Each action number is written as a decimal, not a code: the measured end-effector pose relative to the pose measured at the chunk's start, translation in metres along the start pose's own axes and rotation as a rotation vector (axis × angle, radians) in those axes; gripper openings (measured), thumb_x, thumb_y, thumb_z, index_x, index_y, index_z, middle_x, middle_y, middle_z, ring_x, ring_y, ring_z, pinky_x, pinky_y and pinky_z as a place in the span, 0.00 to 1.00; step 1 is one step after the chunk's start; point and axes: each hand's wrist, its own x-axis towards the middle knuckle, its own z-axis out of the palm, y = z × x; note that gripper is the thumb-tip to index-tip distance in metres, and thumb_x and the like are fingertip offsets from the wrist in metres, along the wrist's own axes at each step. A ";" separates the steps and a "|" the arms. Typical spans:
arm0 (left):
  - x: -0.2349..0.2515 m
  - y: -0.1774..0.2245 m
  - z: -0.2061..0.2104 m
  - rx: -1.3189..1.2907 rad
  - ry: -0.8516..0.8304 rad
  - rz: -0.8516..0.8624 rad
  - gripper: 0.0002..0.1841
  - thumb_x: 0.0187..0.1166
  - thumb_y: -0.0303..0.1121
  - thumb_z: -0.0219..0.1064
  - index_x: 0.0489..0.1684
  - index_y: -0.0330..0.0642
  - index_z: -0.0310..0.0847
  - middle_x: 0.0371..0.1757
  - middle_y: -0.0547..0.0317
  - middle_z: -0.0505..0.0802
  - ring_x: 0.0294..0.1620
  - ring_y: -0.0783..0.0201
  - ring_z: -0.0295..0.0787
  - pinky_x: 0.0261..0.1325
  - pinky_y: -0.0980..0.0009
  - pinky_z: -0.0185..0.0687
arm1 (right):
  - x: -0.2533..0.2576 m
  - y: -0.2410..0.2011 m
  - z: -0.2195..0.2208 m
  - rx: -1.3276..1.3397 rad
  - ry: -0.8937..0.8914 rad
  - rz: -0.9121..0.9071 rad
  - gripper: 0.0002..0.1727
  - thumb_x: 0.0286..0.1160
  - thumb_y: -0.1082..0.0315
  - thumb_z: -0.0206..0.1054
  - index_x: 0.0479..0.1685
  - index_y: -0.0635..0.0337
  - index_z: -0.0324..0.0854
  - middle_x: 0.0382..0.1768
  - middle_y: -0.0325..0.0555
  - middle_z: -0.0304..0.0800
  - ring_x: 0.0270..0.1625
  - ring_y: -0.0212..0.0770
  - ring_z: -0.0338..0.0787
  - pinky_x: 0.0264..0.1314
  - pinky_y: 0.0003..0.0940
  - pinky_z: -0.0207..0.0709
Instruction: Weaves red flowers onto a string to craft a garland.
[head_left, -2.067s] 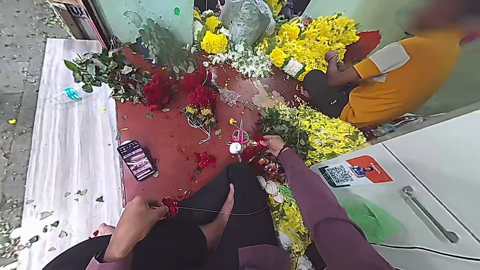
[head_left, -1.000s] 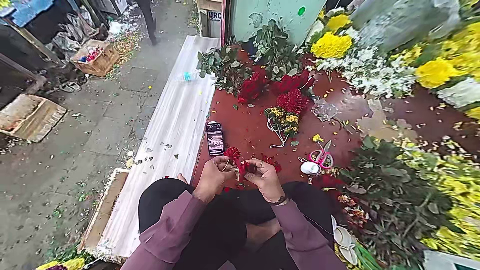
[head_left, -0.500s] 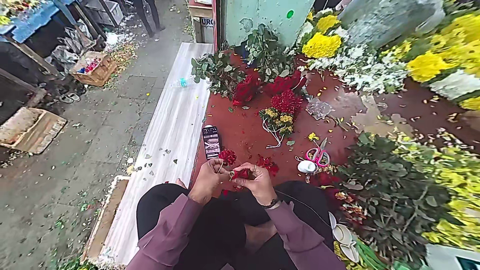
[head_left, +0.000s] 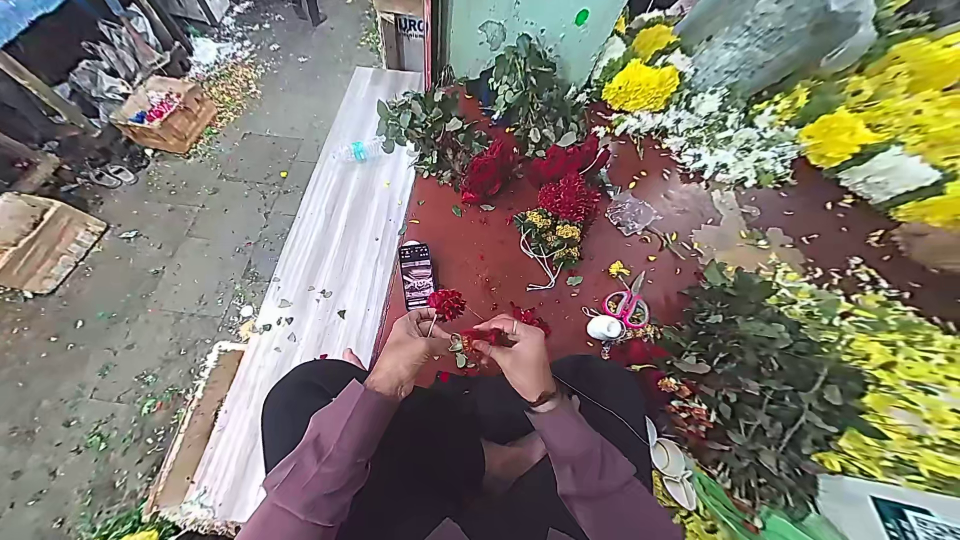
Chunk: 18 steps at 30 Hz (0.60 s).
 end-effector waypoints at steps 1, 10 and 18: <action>0.000 0.001 -0.001 0.018 0.034 0.001 0.30 0.58 0.17 0.77 0.64 0.27 0.72 0.36 0.49 0.93 0.36 0.59 0.93 0.44 0.63 0.91 | 0.002 -0.002 -0.002 -0.200 0.064 -0.102 0.13 0.59 0.78 0.82 0.46 0.63 0.94 0.46 0.46 0.94 0.40 0.37 0.94 0.39 0.31 0.94; -0.003 -0.001 -0.004 0.161 0.088 -0.051 0.31 0.61 0.18 0.78 0.67 0.30 0.72 0.39 0.51 0.95 0.38 0.60 0.95 0.45 0.63 0.93 | 0.133 0.046 -0.071 -0.644 0.039 0.223 0.28 0.60 0.59 0.87 0.64 0.51 0.87 0.52 0.50 0.94 0.40 0.48 0.95 0.41 0.52 0.93; 0.000 -0.001 -0.001 0.166 0.092 -0.098 0.33 0.59 0.19 0.80 0.67 0.29 0.72 0.39 0.51 0.95 0.38 0.60 0.95 0.44 0.64 0.94 | 0.122 0.020 -0.080 -0.691 0.063 0.183 0.18 0.77 0.65 0.73 0.64 0.53 0.86 0.58 0.45 0.93 0.50 0.45 0.95 0.53 0.51 0.90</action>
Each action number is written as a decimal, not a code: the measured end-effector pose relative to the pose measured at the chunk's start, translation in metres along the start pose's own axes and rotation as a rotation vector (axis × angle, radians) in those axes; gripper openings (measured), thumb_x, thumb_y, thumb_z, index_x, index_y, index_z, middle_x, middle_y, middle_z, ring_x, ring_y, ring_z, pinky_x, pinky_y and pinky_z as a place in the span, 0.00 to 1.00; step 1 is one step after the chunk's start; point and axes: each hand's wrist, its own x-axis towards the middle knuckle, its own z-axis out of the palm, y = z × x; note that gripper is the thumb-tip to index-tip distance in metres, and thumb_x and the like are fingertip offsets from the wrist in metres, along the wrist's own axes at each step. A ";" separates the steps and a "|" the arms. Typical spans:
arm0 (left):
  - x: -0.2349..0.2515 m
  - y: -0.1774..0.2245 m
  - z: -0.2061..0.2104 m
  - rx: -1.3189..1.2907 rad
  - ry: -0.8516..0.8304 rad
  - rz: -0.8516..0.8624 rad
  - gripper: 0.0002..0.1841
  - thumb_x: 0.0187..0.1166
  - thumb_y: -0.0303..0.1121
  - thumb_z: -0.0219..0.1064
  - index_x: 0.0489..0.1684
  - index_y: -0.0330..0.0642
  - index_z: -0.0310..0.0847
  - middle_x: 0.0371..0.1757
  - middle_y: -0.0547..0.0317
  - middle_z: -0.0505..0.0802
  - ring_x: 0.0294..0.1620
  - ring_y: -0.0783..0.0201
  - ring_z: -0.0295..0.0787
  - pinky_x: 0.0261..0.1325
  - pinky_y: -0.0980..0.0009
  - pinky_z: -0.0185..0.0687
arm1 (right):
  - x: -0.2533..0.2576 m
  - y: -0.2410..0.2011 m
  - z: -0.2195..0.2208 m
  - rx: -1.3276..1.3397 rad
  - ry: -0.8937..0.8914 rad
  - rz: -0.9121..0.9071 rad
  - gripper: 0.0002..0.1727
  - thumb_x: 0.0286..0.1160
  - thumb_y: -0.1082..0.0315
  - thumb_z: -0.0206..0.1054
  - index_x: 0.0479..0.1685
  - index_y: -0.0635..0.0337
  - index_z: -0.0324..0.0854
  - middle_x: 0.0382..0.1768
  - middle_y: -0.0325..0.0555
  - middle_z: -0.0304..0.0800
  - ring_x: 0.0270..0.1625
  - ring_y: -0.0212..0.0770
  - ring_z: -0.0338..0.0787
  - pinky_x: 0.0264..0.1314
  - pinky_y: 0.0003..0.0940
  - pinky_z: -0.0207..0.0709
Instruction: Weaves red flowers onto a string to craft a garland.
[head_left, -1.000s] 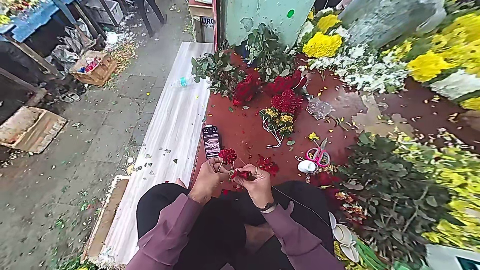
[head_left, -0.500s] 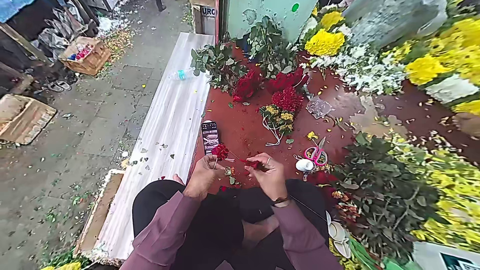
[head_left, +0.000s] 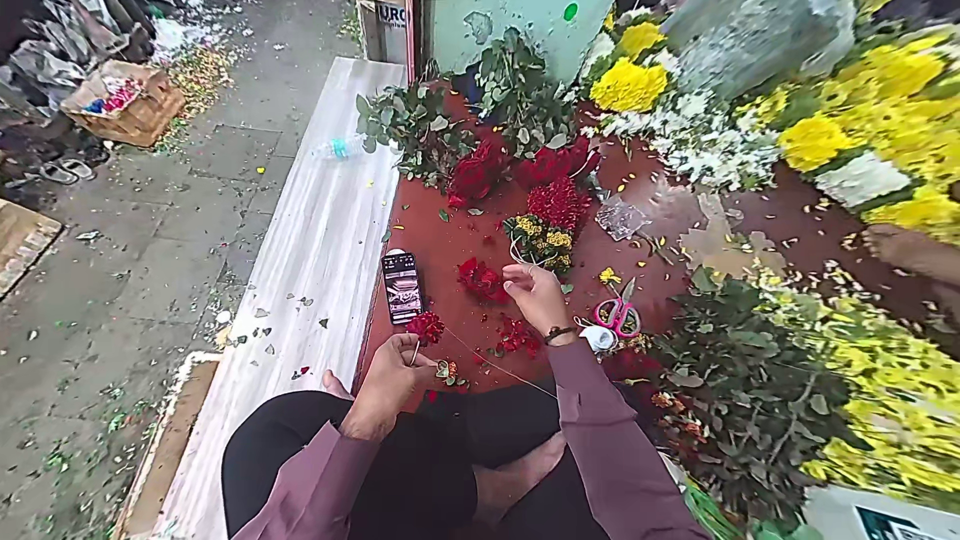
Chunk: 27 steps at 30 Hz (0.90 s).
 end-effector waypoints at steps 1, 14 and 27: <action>0.001 0.001 0.001 0.004 -0.004 -0.006 0.33 0.59 0.19 0.80 0.67 0.30 0.72 0.39 0.51 0.95 0.38 0.60 0.95 0.44 0.64 0.94 | -0.016 -0.014 -0.008 0.082 -0.074 -0.078 0.14 0.79 0.65 0.71 0.61 0.53 0.88 0.56 0.42 0.94 0.50 0.41 0.95 0.53 0.47 0.91; 0.004 -0.014 -0.002 0.349 -0.028 0.051 0.11 0.74 0.35 0.75 0.48 0.39 0.91 0.33 0.60 0.96 0.30 0.66 0.92 0.38 0.66 0.89 | -0.095 -0.016 -0.048 -0.334 -0.264 0.159 0.18 0.69 0.57 0.75 0.56 0.54 0.90 0.48 0.49 0.95 0.52 0.47 0.93 0.61 0.57 0.85; 0.012 -0.015 -0.012 0.606 0.032 0.056 0.12 0.67 0.49 0.78 0.25 0.52 0.93 0.23 0.67 0.91 0.24 0.67 0.85 0.31 0.56 0.82 | -0.115 0.011 0.049 0.250 -0.713 -0.024 0.52 0.63 0.48 0.83 0.90 0.56 0.62 0.78 0.46 0.79 0.74 0.36 0.84 0.77 0.37 0.81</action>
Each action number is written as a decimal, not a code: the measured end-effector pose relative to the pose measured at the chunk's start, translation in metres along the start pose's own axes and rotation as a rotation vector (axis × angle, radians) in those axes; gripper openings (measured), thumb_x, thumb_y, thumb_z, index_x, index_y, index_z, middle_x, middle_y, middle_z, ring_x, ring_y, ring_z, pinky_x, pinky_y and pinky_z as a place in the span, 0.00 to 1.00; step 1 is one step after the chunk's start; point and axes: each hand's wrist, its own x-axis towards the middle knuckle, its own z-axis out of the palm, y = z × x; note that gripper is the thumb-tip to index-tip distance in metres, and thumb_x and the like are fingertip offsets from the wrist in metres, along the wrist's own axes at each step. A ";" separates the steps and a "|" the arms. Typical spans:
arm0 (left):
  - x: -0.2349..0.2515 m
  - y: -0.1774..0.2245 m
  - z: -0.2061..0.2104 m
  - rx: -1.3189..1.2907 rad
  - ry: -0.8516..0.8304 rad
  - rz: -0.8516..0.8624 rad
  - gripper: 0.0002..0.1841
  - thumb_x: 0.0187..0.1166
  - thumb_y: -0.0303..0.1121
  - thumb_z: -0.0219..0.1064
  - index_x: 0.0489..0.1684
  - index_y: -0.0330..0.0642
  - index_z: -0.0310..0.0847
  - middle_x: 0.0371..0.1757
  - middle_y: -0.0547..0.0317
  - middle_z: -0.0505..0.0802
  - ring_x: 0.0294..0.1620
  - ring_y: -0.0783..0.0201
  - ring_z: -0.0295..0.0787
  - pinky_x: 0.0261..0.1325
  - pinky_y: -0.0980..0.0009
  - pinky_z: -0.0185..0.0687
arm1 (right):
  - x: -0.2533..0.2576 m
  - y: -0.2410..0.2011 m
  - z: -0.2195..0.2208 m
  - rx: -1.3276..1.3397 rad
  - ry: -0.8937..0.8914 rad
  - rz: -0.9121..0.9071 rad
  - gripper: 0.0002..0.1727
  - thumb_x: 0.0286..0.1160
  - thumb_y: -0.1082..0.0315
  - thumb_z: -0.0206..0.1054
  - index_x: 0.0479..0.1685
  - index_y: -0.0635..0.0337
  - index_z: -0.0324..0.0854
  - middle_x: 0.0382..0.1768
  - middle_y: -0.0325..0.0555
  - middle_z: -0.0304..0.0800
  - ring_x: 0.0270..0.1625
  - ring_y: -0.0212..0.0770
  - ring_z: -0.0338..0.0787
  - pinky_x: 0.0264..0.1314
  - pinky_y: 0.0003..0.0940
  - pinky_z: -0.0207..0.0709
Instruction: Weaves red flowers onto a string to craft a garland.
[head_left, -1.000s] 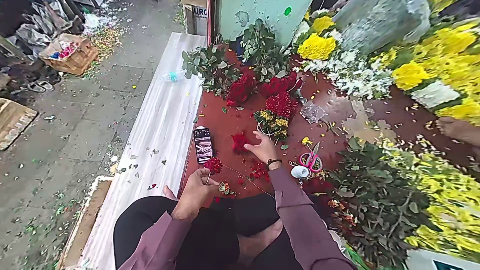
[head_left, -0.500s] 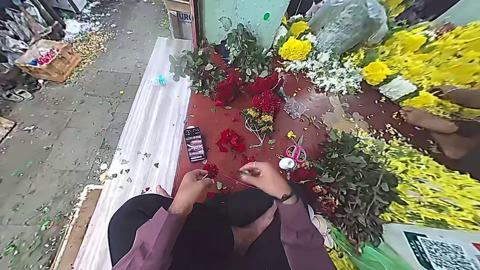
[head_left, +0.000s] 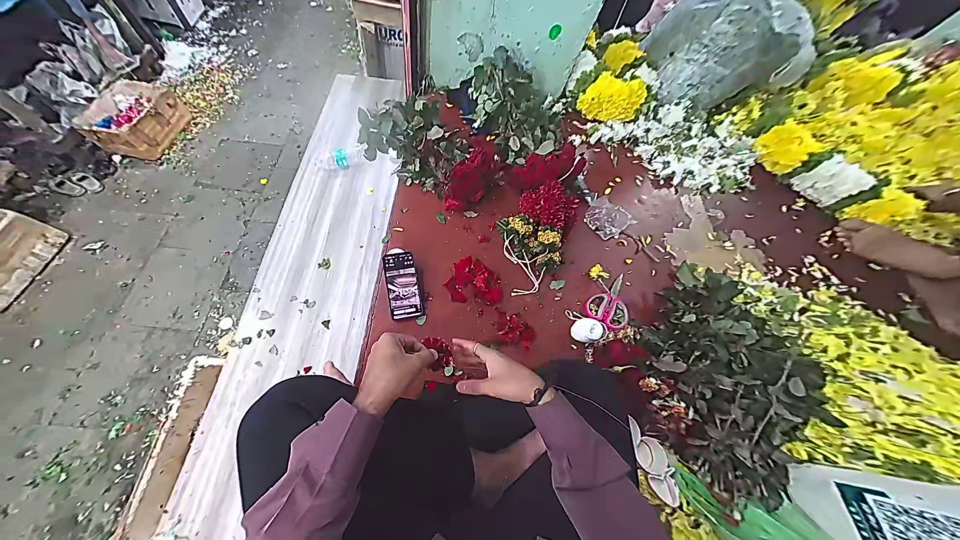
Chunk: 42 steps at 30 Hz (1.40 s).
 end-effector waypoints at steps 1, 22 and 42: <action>0.000 0.000 0.000 0.020 0.002 -0.014 0.12 0.67 0.49 0.78 0.25 0.52 0.93 0.23 0.66 0.91 0.23 0.66 0.85 0.31 0.56 0.82 | -0.006 0.005 0.006 -0.012 -0.030 0.021 0.48 0.63 0.50 0.83 0.86 0.58 0.67 0.70 0.45 0.86 0.61 0.35 0.92 0.67 0.36 0.88; -0.002 0.008 -0.007 0.215 -0.147 0.002 0.11 0.62 0.48 0.80 0.29 0.53 0.94 0.29 0.65 0.95 0.33 0.62 0.92 0.42 0.47 0.87 | 0.000 -0.019 -0.058 0.186 0.107 0.044 0.10 0.76 0.61 0.73 0.38 0.58 0.92 0.21 0.32 0.84 0.15 0.23 0.67 0.17 0.22 0.61; -0.006 0.012 -0.002 0.334 -0.171 -0.051 0.09 0.63 0.48 0.76 0.27 0.56 0.93 0.26 0.65 0.93 0.30 0.61 0.90 0.37 0.47 0.83 | 0.114 0.012 -0.069 0.026 0.556 0.207 0.17 0.70 0.71 0.77 0.60 0.57 0.89 0.43 0.51 0.95 0.31 0.42 0.92 0.34 0.40 0.88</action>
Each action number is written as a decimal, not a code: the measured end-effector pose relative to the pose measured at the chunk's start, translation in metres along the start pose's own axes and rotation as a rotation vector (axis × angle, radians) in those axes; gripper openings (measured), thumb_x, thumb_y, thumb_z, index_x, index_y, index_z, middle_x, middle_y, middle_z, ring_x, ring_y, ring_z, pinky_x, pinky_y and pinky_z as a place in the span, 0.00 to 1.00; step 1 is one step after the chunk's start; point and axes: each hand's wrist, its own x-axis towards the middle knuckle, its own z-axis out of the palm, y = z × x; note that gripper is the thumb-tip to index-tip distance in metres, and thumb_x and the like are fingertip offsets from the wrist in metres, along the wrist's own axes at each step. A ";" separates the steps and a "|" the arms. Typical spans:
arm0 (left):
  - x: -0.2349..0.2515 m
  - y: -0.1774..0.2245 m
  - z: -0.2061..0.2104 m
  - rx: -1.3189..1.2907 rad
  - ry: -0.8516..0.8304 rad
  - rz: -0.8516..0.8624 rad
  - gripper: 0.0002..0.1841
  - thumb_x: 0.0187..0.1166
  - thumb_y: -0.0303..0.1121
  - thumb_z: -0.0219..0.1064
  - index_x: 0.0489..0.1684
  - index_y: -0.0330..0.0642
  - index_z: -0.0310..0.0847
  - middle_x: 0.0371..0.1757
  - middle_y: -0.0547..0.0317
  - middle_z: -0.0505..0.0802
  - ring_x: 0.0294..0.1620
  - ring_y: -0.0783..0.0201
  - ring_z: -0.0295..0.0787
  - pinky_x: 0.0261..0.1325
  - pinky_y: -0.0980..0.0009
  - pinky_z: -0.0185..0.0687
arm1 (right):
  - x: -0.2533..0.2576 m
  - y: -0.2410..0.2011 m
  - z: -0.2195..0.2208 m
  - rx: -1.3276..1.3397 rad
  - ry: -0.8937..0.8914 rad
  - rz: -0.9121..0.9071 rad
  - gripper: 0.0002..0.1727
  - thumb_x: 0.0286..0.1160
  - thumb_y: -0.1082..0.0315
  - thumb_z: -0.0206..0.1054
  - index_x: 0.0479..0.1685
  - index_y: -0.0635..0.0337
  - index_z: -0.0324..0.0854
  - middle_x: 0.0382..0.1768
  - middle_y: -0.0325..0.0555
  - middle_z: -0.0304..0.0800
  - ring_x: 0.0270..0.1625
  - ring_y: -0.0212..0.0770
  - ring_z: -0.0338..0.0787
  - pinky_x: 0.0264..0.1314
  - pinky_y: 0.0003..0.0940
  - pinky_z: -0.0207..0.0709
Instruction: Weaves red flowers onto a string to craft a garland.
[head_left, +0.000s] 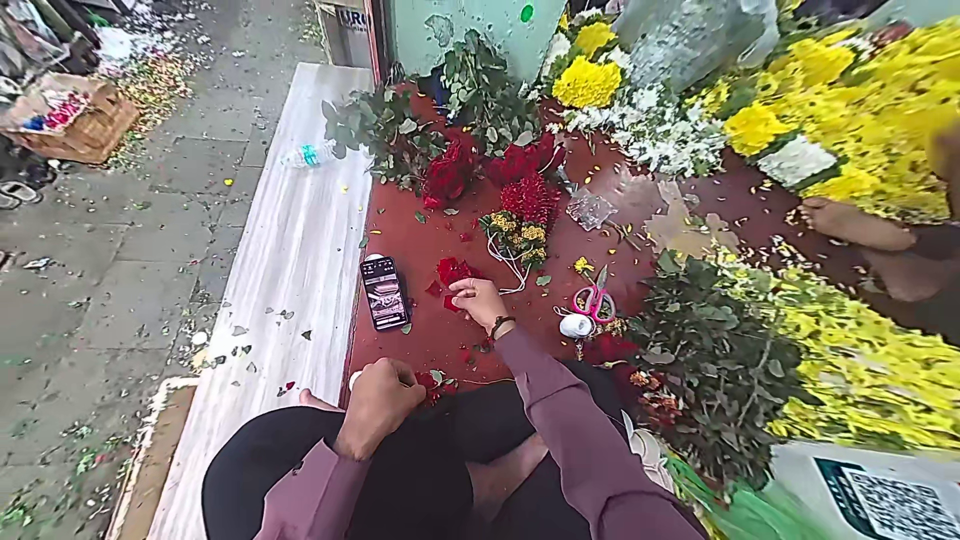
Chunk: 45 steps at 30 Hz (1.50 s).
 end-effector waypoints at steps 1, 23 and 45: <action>-0.001 -0.001 0.000 -0.007 0.003 0.005 0.09 0.64 0.48 0.76 0.27 0.55 0.93 0.25 0.65 0.92 0.29 0.61 0.90 0.36 0.47 0.84 | -0.010 -0.005 -0.003 0.111 -0.015 0.007 0.15 0.71 0.72 0.77 0.57 0.59 0.90 0.44 0.51 0.95 0.29 0.41 0.91 0.32 0.37 0.87; 0.010 -0.009 0.006 0.023 0.037 0.039 0.10 0.62 0.48 0.78 0.25 0.54 0.92 0.27 0.63 0.93 0.32 0.58 0.91 0.39 0.43 0.85 | -0.088 -0.011 -0.019 0.513 -0.078 -0.135 0.11 0.75 0.71 0.74 0.52 0.66 0.87 0.38 0.52 0.91 0.30 0.38 0.87 0.32 0.32 0.83; 0.009 -0.008 0.006 0.036 0.048 0.014 0.11 0.61 0.48 0.78 0.24 0.52 0.92 0.26 0.61 0.93 0.32 0.57 0.91 0.39 0.43 0.84 | -0.102 -0.020 -0.013 0.383 -0.002 -0.347 0.15 0.62 0.79 0.78 0.50 0.64 0.94 0.52 0.51 0.96 0.45 0.45 0.97 0.52 0.41 0.94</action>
